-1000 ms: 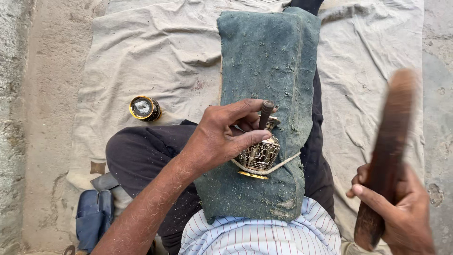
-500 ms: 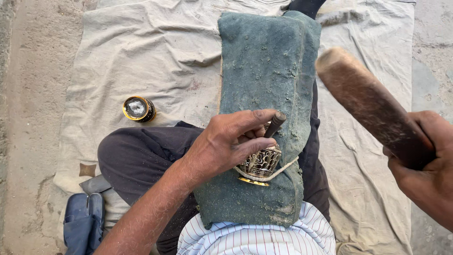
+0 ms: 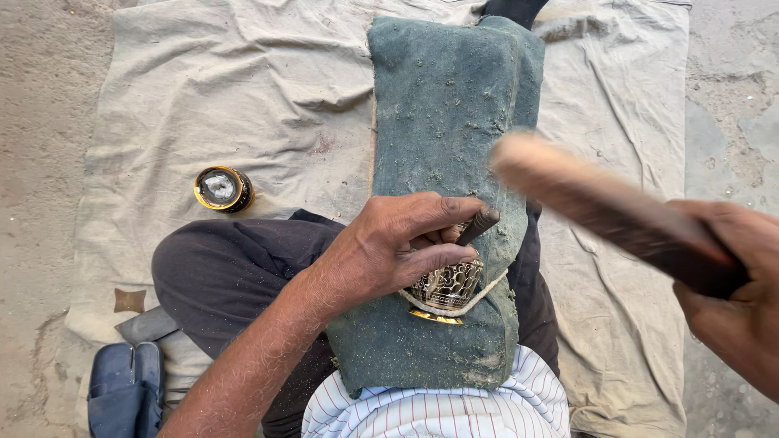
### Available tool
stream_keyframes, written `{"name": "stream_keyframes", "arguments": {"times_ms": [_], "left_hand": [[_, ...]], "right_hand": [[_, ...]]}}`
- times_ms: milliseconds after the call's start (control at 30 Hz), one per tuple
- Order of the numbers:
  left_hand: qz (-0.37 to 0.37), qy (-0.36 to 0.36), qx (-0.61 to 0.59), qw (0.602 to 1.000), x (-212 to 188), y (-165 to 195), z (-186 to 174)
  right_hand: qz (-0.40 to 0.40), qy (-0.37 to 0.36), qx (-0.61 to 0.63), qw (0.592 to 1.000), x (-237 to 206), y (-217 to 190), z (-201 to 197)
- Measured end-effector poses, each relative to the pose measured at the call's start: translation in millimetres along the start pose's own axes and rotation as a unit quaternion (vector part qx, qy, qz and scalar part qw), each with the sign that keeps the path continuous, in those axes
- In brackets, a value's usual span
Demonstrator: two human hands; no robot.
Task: The person sits on the ground with a small brass pot lashed to a green sandbag cushion on their lap. They hold a steel punch against the pot's decorated surface and strike it with a wooden mallet, repositioning the punch repeatedly to work the pattern around the vessel, briefly rotating the pot to reach other sides.
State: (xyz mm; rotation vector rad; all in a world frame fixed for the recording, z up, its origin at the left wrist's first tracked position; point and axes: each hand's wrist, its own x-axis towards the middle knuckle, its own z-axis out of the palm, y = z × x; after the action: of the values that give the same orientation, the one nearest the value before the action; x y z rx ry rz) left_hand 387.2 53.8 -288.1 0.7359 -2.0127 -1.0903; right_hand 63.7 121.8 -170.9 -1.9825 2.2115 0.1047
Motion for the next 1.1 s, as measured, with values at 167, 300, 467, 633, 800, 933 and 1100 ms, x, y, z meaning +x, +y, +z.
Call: {"name": "stream_keyframes", "arguments": {"times_ms": [167, 300, 467, 633, 800, 933, 1100], "left_hand": [[0.014, -0.004, -0.020, 1.000, -0.1, -5.0, -2.8], [0.031, -0.014, -0.045, 0.998, -0.1, -10.7, -3.8], [0.056, -0.023, -0.056, 0.997, 3.2, -13.6, -5.5], [0.062, -0.044, -0.053, 0.996, 4.5, -14.2, -11.3], [0.050, -0.072, -0.061, 0.994, 6.1, -15.9, -13.9], [0.077, -0.069, -0.096, 0.990, 8.2, -16.1, -14.5], [0.082, -0.089, -0.074, 0.990, 9.9, -14.3, -18.5]], "right_hand": [[0.002, -0.025, -0.050, 0.998, -6.8, 0.0, -2.5], [-0.040, 0.022, 0.008, 0.999, -17.8, -3.0, -3.1], [0.050, 0.020, 0.049, 0.997, -27.2, 1.1, 4.4], [-0.063, 0.081, 0.048, 0.994, -26.2, 3.0, 8.4], [0.023, 0.003, -0.063, 0.998, -26.4, -3.3, 6.2], [0.014, 0.016, -0.076, 0.997, -31.1, -4.8, 4.5], [-0.034, 0.058, -0.073, 0.995, -36.7, -2.7, 3.9]]}}
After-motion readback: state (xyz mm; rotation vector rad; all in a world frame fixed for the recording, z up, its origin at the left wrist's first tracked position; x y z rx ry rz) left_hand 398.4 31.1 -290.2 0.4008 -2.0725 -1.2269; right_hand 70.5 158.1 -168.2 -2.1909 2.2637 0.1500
